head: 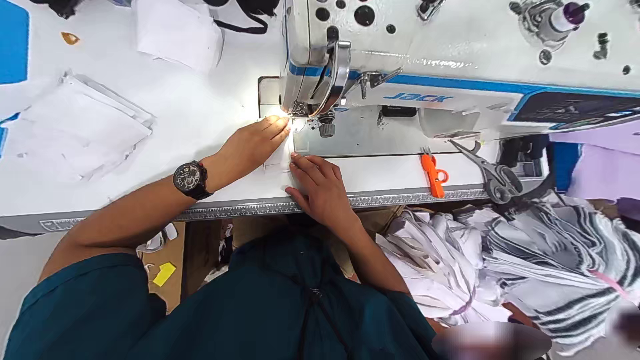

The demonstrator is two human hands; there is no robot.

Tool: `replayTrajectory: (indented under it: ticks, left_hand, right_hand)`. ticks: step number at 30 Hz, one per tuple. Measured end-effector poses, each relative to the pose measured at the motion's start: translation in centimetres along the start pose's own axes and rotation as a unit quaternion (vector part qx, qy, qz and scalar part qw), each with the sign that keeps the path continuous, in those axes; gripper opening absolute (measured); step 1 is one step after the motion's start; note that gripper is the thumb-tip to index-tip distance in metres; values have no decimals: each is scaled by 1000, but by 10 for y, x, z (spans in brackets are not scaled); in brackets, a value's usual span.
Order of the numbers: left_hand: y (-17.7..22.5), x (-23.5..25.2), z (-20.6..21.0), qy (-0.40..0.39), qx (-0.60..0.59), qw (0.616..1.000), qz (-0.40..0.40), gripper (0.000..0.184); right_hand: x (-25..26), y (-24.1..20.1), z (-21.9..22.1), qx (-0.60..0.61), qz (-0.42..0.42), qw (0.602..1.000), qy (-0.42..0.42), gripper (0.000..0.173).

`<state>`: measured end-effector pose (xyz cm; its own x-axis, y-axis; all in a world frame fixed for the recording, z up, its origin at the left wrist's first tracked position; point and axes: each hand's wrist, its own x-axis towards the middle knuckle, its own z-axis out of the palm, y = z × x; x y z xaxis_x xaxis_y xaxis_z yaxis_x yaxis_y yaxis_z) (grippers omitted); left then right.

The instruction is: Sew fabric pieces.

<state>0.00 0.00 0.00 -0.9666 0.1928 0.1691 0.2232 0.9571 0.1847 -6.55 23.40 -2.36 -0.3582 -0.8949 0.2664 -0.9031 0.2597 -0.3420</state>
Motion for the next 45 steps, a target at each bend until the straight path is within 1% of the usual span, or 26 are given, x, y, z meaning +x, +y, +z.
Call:
replayTrajectory:
  ticks: [3,7,11,17,23,30,33,35,36,39,40,41,42,45]
  left_hand:
    - [-2,0,3,0,0,1000,-5,39]
    - [-6,0,8,33,-8,999,-4,35]
    - [-9,1,5,30,-13,999,-2,37]
    - [-10,2,6,49,-17,999,9,33]
    - [-13,3,4,62,-17,998,6,29]
    - [-21,5,3,79,-25,997,-8,30]
    - [-27,6,4,90,-30,995,-20,29]
    - [-32,9,2,102,-54,991,-71,27]
    - [-35,13,-1,107,-71,985,-120,29]
    - [-60,37,-6,99,-52,951,-289,53]
    - [-66,45,-5,92,-47,938,-330,58]
    - [-71,54,-4,94,-42,931,-349,60]
    - [-71,62,0,98,-36,929,-356,58]
    - [-48,78,2,80,-54,929,-357,42]
  right_hand:
    - [1,0,-1,3,-1,1000,-5,48]
    - [5,-1,-2,8,1,1000,-4,46]
    - [12,-2,-2,-12,4,1000,0,45]
    - [27,3,-3,-30,-13,999,1,42]
    - [47,12,0,-63,-26,998,-7,43]
    - [57,15,10,-79,-4,997,2,47]
    - [50,15,15,-67,2,998,17,43]
    - [46,16,16,-57,7,998,29,40]
    - [44,16,16,-51,10,998,32,39]
    - [45,17,15,-38,10,999,37,36]
    - [46,18,15,-36,8,999,35,35]
    - [47,18,15,-36,6,999,35,35]
    - [47,19,14,-37,5,999,35,35]
    - [43,21,11,-25,12,999,39,33]
